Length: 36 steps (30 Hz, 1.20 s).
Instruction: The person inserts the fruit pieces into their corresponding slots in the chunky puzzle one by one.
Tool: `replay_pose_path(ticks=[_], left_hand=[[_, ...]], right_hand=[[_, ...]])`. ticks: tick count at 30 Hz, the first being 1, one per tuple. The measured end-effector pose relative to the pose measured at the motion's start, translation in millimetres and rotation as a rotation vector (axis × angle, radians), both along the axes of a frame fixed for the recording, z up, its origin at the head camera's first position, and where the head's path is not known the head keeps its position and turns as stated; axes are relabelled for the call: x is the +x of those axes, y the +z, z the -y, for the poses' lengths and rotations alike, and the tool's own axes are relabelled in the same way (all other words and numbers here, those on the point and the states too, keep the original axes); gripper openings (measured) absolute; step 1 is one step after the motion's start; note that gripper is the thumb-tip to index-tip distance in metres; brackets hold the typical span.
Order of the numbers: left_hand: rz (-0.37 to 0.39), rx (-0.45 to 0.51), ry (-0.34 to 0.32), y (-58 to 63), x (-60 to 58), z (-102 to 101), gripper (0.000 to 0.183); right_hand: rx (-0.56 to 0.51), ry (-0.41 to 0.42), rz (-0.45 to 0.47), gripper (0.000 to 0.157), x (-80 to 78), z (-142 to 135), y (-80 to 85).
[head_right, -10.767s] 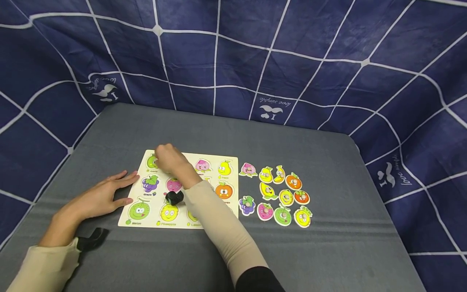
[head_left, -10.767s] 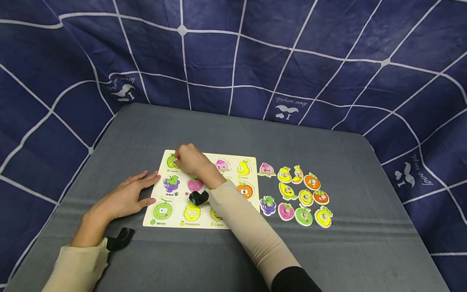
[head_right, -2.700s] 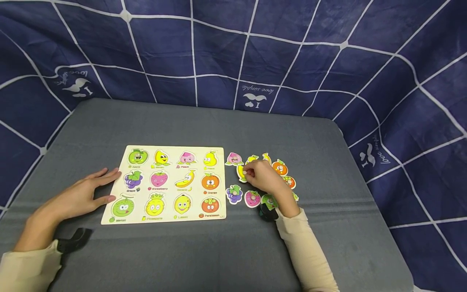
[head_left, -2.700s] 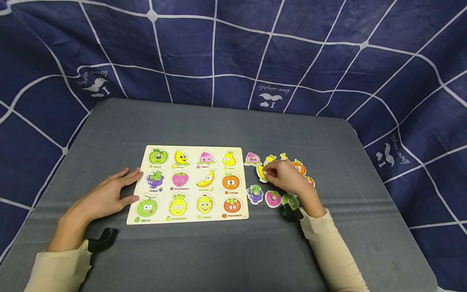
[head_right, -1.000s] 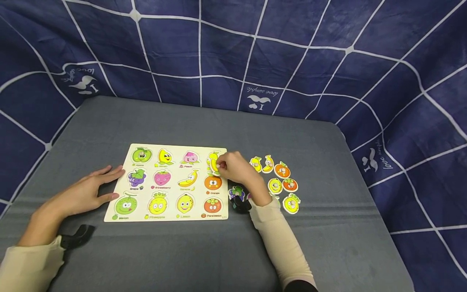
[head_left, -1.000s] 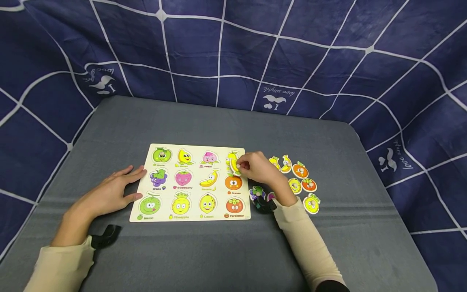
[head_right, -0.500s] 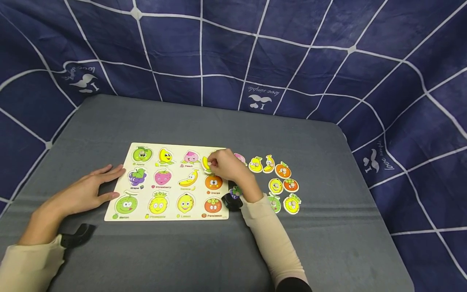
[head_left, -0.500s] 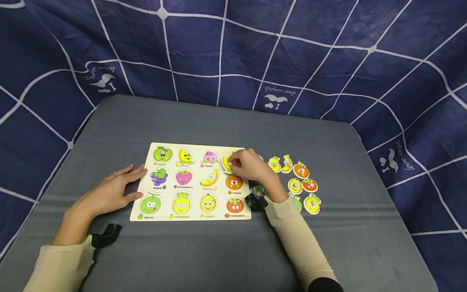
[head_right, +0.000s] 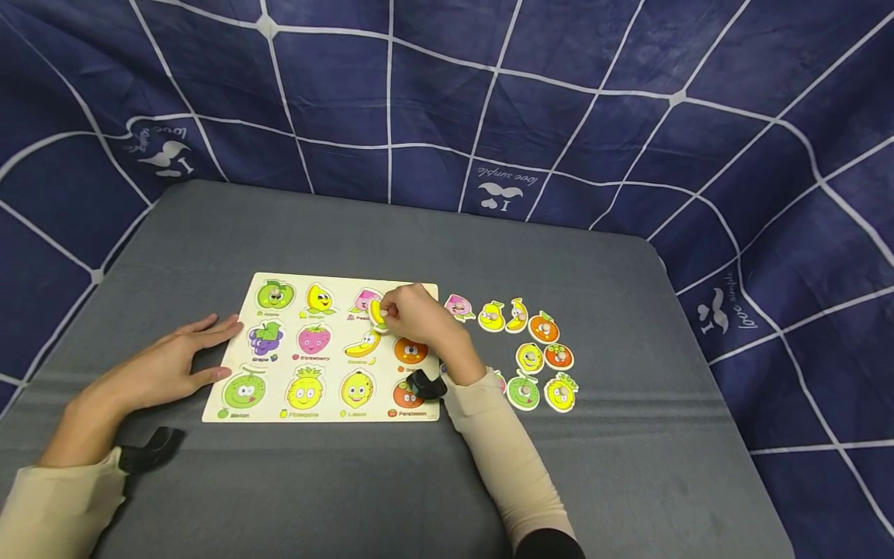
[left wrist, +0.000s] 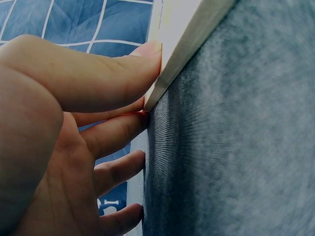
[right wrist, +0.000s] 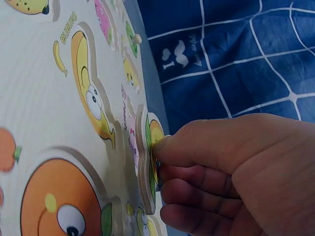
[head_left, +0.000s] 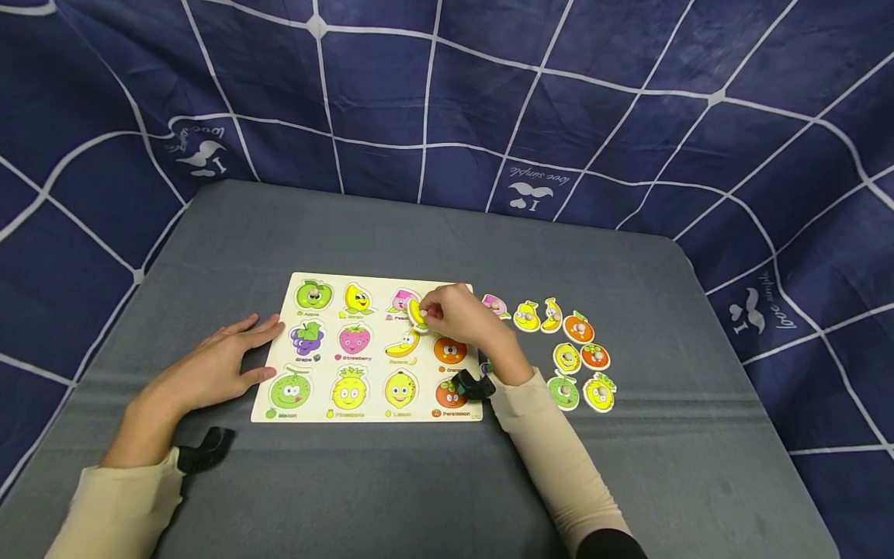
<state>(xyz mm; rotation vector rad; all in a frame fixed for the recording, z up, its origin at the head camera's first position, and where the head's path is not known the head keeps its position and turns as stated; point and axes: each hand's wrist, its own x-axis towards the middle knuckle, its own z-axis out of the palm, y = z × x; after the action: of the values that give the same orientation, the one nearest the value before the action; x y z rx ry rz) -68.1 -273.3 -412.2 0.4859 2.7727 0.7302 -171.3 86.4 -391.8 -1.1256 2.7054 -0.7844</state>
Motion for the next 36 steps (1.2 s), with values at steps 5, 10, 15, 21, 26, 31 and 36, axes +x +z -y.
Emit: replay_pose_path(ticks=[5,10,15,21,26,31,36], left_hand=[[0.004,-0.003,0.004,0.4,0.2,-0.3,0.076],[0.009,-0.001,0.01,0.5,0.8,-0.6,0.076],[-0.003,-0.002,0.005,1.1,0.8,-0.5,0.075],[-0.016,0.002,0.0,0.8,0.8,0.3,0.074],[-0.02,0.005,0.002,1.5,2.0,1.7,0.074],[-0.015,0.003,0.002,1.8,3.0,1.4,0.074],[-0.02,0.0,-0.001,1.7,2.8,1.0,0.073]], right_hand=[[-0.009,0.02,0.0,0.019,-0.2,5.3,0.8],[0.003,0.033,0.016,0.025,-0.6,11.6,1.7],[0.009,0.023,0.019,0.026,-1.9,18.5,1.0],[0.016,0.013,0.022,0.02,-2.9,26.9,-1.5],[0.026,0.006,0.032,0.019,-2.8,33.2,-1.1],[0.021,0.012,0.035,0.025,-3.6,37.6,-2.4],[0.019,0.008,0.034,0.028,-5.2,42.1,-3.8]])
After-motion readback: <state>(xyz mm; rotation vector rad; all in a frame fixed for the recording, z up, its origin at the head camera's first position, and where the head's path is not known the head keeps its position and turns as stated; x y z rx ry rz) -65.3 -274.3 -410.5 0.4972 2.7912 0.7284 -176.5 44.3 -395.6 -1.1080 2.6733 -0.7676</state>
